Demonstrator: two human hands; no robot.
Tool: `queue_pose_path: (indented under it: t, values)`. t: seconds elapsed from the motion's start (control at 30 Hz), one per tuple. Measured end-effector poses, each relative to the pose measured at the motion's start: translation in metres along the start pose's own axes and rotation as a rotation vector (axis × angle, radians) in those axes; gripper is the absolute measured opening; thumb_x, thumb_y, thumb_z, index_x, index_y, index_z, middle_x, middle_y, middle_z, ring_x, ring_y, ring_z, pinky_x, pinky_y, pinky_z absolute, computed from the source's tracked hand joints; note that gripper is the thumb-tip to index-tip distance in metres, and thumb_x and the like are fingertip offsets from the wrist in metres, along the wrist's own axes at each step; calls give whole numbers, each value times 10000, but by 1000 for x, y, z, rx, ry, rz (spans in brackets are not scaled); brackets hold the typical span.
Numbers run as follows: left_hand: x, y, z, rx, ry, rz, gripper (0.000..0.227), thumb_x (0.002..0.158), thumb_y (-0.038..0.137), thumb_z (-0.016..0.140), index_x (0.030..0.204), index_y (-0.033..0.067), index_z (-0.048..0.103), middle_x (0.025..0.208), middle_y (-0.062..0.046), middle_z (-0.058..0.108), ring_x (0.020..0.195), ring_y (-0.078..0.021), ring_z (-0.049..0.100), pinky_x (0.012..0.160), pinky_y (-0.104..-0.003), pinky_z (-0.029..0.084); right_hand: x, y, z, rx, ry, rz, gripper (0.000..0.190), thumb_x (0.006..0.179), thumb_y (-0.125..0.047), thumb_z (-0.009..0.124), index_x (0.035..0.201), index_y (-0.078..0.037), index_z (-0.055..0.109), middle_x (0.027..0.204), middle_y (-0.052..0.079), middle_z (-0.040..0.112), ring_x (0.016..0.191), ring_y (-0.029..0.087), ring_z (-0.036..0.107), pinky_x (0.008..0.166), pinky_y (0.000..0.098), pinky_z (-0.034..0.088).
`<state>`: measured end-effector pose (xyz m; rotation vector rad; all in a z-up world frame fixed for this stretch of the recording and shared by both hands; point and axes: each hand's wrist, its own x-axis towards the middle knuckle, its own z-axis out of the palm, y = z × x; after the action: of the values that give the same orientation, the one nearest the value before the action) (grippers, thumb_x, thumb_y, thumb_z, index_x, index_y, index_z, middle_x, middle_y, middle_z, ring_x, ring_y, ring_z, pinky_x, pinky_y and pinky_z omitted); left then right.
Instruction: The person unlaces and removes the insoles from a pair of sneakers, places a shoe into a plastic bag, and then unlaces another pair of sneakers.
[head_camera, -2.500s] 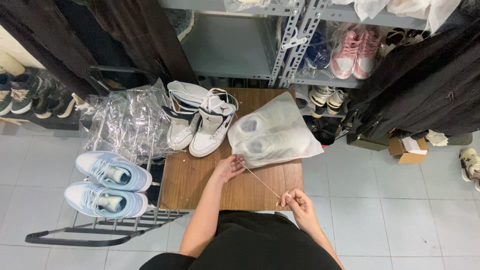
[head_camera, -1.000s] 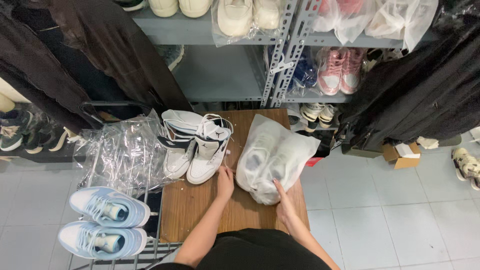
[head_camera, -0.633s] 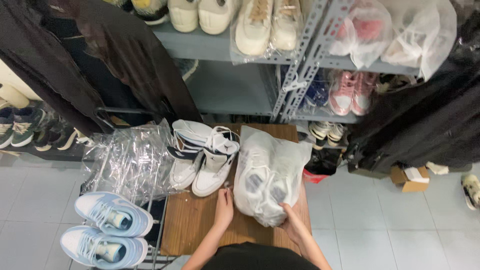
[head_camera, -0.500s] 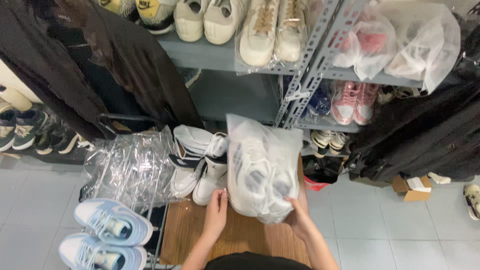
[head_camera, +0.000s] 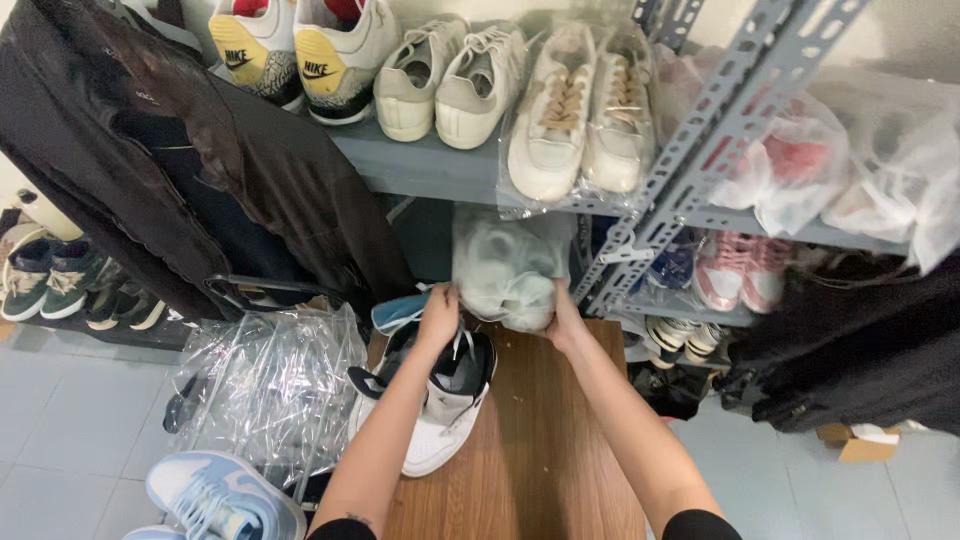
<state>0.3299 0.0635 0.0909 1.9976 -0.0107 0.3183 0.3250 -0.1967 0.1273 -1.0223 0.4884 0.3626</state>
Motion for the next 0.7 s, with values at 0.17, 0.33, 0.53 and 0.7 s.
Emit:
queue_pose_path:
  t: [0.17,0.33,0.53,0.7]
  values:
    - [10,-24,58,46,-107,41,308,1028,253,479,1122,-5,619,1074,-293,666,1041,-486,622,901,-515,500,-5,17,28,258,261,-90,932,904,-541,646,1584,-182,119,1507,181,384,1369,421,468,1077,650,462]
    - [19,20,40,340,-293,114,478,829,312,681,1214,39,607,1177,-221,641,1133,-412,576,974,-499,435,24,16,38,446,272,-61,1028,809,-338,786,1512,-217,46,1426,180,461,1313,405,542,1068,588,516]
    - [27,11,-33,940,-39,160,930,568,341,914,1378,48,564,1247,-135,599,1210,-311,522,1074,-431,372,114,13,-2,558,168,-189,687,902,-345,829,1387,-2,484,1298,182,549,1189,327,571,1084,436,546]
    - [32,-22,-15,1049,-200,79,182,967,134,754,1132,160,681,1100,-59,672,1110,-239,629,1091,-440,433,131,23,0,606,156,-221,651,941,-396,801,1390,-23,513,1243,129,569,1152,264,586,1059,394,529]
